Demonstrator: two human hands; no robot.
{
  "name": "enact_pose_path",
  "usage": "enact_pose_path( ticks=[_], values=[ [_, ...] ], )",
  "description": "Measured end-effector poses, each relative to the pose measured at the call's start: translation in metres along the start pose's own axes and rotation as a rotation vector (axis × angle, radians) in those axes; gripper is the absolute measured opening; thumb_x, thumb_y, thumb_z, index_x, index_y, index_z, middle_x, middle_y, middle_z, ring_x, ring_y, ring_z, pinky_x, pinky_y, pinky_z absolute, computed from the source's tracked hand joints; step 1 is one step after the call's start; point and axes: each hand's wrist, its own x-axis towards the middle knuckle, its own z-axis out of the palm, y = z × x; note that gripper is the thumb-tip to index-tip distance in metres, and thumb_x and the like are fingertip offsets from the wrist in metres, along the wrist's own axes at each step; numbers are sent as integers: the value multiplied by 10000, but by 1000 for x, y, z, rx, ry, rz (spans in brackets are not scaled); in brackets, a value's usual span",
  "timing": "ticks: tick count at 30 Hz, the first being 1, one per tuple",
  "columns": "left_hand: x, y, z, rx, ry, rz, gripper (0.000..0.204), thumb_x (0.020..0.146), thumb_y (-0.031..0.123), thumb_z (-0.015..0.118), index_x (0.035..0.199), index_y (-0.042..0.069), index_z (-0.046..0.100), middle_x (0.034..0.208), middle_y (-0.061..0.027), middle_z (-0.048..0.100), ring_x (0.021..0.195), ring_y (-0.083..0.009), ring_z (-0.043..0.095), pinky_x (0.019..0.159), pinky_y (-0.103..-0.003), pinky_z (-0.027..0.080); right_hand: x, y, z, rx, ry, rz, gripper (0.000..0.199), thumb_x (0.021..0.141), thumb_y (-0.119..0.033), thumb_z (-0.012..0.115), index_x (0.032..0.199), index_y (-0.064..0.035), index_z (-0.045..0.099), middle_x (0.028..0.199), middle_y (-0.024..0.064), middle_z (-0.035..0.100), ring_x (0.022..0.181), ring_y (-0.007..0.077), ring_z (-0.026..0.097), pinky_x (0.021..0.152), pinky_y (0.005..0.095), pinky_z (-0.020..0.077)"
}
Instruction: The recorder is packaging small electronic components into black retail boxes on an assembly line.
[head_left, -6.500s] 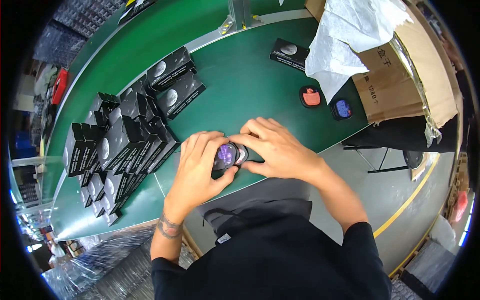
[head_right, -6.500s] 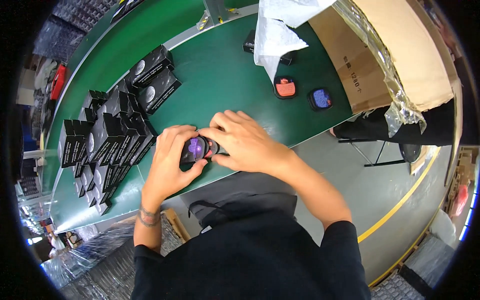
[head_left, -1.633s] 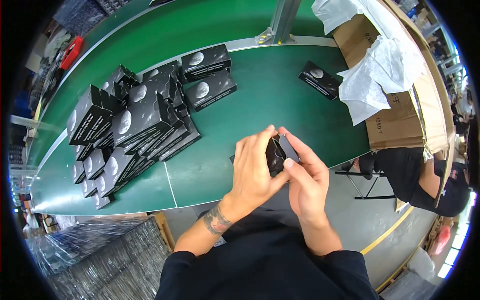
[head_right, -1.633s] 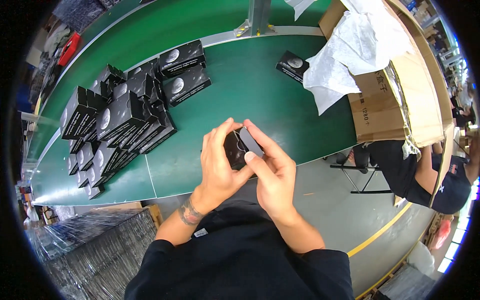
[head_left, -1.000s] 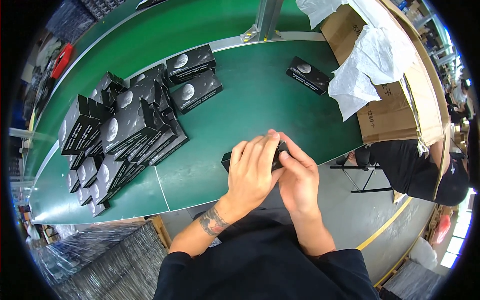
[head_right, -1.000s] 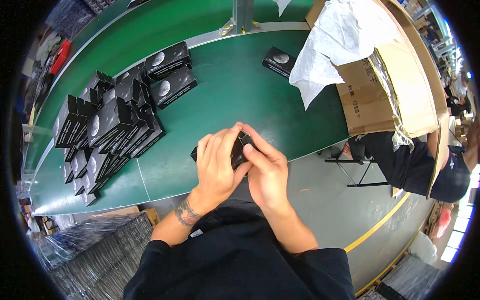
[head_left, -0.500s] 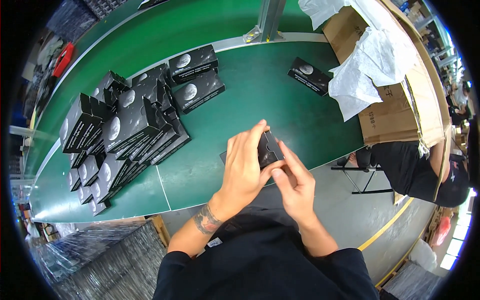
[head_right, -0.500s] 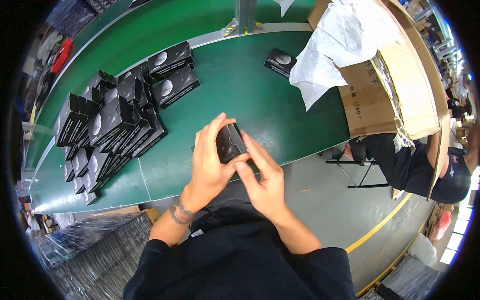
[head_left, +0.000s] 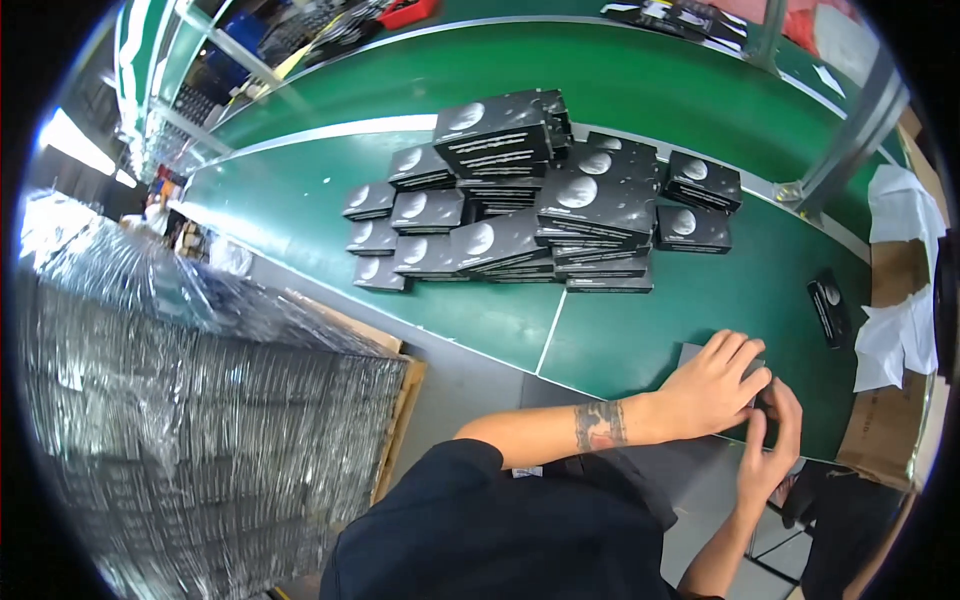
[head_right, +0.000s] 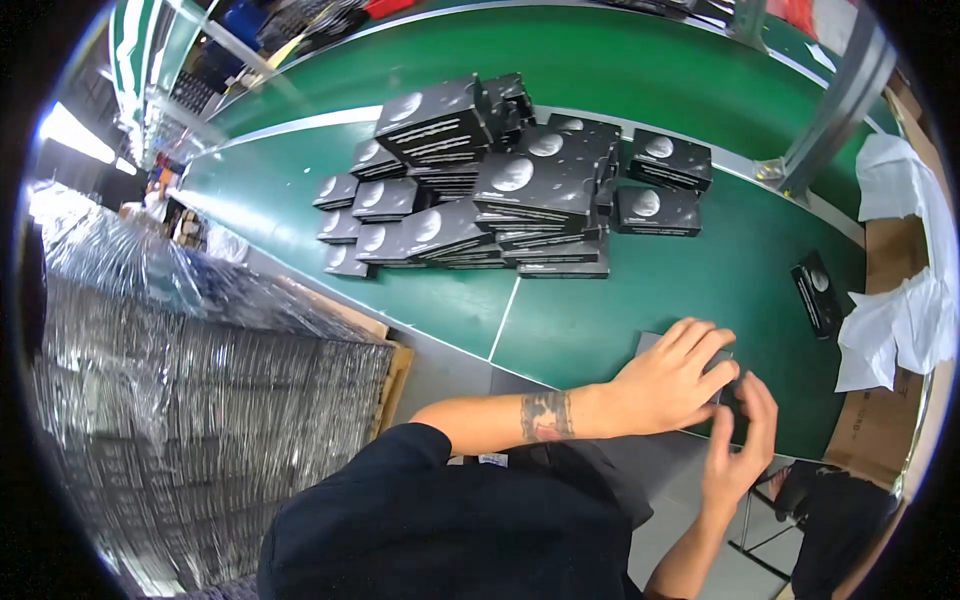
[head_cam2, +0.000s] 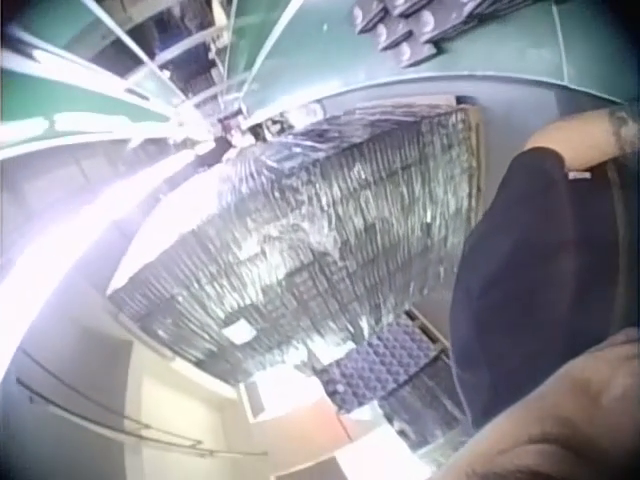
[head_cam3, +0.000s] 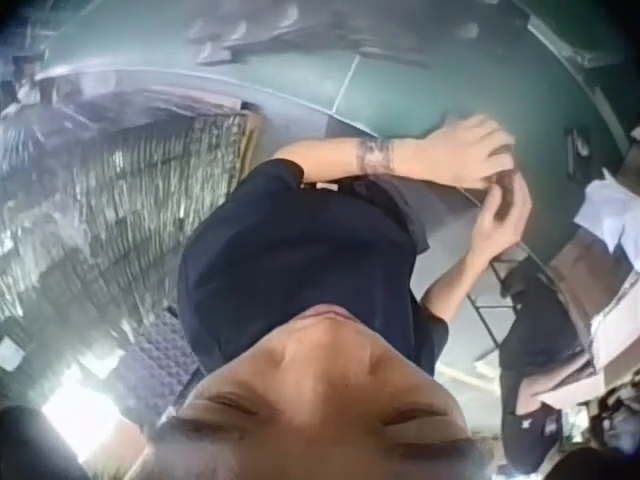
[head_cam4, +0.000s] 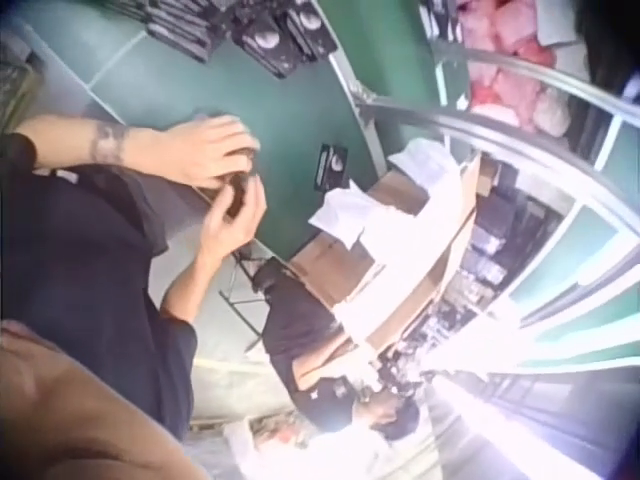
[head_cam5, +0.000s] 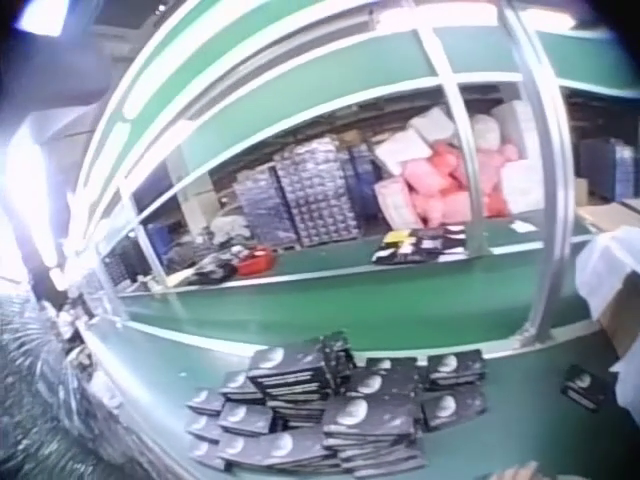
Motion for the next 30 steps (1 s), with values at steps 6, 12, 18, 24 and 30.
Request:
enact_pose_path(
  ticks=[6,12,18,24,30],
  values=[
    [-32,-7,-38,39,-238,73,486,802,269,829,1151,8,614,1324,-194,573,1195,-356,576,1041,-479,470,-1,39,19,74,110,164,385,961,43,613,1343,5,641,1247,134,700,972,208,668,843,335,522],
    [-53,-17,-171,106,-175,-22,441,719,283,898,995,51,644,1363,-222,635,1188,-393,653,968,-491,530,-7,37,6,32,162,154,400,950,45,615,1344,-15,650,1173,121,714,959,206,668,833,319,514],
    [-83,-104,-258,532,249,-223,381,778,64,871,1021,38,579,1443,-234,627,1336,-421,587,1136,-486,438,4,21,6,75,179,134,281,911,4,702,1192,-12,710,1136,141,706,1006,277,687,910,363,539],
    [-81,-125,-252,659,116,-92,423,863,185,830,1196,7,640,1410,-192,642,1353,-425,556,1155,-545,408,73,75,-24,-396,281,-60,424,812,-108,801,1207,-14,678,1309,182,635,1208,385,594,1011,482,486],
    [-58,-54,-174,262,116,6,321,819,150,848,1081,52,688,1133,-114,709,1033,-350,679,924,-482,523,111,112,-2,-196,26,29,492,837,-46,760,1289,-18,569,1288,181,623,1216,388,595,1060,424,466]
  ],
)
